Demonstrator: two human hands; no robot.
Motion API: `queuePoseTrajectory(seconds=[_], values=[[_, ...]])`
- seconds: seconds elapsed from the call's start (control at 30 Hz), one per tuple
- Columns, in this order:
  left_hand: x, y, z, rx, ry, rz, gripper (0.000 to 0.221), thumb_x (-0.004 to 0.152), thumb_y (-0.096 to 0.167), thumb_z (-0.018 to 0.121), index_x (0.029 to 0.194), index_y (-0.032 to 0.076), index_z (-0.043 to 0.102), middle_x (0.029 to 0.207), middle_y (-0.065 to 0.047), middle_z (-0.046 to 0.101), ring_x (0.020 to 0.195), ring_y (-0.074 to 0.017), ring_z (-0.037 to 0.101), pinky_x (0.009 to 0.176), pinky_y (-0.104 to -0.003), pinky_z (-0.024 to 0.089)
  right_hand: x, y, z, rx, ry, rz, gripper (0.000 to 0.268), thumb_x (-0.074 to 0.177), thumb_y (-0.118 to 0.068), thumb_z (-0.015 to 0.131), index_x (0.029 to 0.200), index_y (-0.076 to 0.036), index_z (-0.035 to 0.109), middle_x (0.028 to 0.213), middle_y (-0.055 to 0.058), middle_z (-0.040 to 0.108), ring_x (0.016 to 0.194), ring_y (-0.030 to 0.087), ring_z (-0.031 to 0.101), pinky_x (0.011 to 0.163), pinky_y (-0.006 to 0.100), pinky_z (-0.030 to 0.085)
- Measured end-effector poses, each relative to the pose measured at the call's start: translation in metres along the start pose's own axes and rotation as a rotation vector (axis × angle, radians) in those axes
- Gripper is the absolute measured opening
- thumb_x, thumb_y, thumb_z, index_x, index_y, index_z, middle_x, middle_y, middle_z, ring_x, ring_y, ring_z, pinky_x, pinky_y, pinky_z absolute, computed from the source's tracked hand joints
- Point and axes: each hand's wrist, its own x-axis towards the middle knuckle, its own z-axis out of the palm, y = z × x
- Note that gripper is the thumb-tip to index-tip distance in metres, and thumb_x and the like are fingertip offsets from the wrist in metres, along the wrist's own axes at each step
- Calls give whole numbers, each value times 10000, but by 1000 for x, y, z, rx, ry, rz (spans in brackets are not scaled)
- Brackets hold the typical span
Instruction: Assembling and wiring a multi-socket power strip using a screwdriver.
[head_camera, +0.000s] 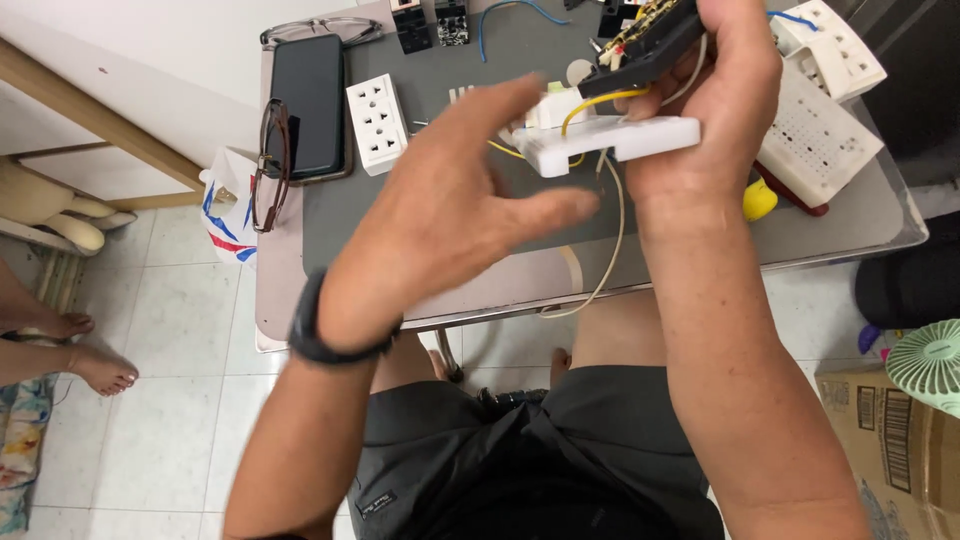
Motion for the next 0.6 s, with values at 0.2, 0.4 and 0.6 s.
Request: queuePoseTrajectory(seconds=[0.2,0.4,0.6], values=[[-16,7,55,-520,198,-433,262,855,314,588,898,99,730,519,10,563,375,-58,463,364,-242,390,25,14,-15,111,-157,41,314,703,-124,642,522,-144,386,469,-20,355,406,81,294,377,231,138],[10,11,84,-1185,451,-550,322,768,351,675,650,57,617,541,-70,594,384,-139,530,370,-246,387,33,18,-13,118,-53,-52,330,694,-55,664,538,-154,391,475,-28,411,401,69,409,365,231,208],[6,3,88,-1129,366,-520,262,780,269,671,624,67,613,619,-70,641,483,-124,537,427,-253,382,9,7,3,-17,-38,-32,173,643,-113,561,503,-41,490,469,127,550,373,114,417,366,206,170]])
